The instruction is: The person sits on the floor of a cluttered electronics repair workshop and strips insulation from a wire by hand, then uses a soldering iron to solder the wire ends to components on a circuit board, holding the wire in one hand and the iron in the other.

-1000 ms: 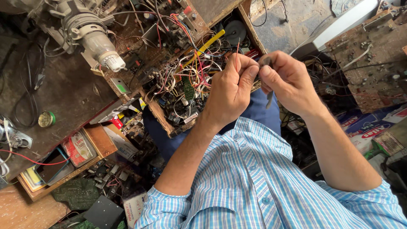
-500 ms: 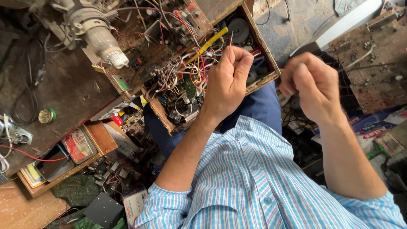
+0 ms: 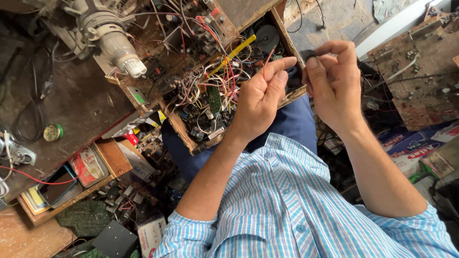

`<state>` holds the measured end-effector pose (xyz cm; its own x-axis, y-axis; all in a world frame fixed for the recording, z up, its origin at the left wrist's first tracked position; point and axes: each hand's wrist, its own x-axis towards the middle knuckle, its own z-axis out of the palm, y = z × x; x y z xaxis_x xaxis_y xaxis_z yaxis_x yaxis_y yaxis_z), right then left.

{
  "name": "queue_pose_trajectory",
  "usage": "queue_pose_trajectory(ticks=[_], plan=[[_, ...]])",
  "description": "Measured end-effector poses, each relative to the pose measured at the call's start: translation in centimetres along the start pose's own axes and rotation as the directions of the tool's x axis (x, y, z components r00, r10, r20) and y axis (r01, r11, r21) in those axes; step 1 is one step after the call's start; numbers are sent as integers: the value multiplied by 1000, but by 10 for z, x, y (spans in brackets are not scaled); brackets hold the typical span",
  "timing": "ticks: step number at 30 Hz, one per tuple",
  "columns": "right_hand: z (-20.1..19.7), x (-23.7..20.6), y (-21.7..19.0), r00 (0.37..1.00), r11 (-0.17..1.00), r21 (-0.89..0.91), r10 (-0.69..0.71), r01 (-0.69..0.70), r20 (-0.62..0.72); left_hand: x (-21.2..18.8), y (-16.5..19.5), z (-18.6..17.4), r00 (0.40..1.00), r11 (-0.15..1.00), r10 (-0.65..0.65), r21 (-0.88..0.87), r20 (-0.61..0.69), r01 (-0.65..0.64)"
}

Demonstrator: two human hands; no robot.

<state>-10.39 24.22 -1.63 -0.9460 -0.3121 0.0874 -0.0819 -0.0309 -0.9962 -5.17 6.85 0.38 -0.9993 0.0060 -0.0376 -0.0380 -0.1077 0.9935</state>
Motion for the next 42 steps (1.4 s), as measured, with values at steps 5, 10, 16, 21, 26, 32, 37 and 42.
queue_pose_trajectory(ticks=[5, 10, 16, 21, 26, 32, 37, 42], plan=[[-20, 6, -8, 963, 855, 445, 218, -268, 161, -7, 6, -5, 976, 966, 145, 192, 164, -175], [-31, 10, -18, 922, 829, 425, 253, -362, 293, -11, 9, -4, 967, 953, 140, 237, 211, -190], [-28, 8, -24, 948, 978, -21, 207, -208, 243, -9, 9, -5, 994, 931, -22, 364, 106, -18], [-23, 5, -32, 988, 988, -148, 64, -44, 137, -11, -2, -1, 996, 956, 57, 285, 74, -76], [-16, -13, -43, 998, 998, -44, -48, 46, -45, -10, -12, 0, 977, 969, 209, 131, 37, -212], [-15, -32, -29, 976, 984, -154, -114, 86, -187, -8, -19, 7, 999, 1000, -13, 18, -45, 14], [-14, -38, -11, 969, 976, -200, -126, 84, -211, -8, -21, 16, 998, 999, 46, -4, -42, -46], [-8, -36, -4, 965, 923, -354, -214, 150, -150, -7, -24, 20, 988, 979, -137, -162, -68, 125]])
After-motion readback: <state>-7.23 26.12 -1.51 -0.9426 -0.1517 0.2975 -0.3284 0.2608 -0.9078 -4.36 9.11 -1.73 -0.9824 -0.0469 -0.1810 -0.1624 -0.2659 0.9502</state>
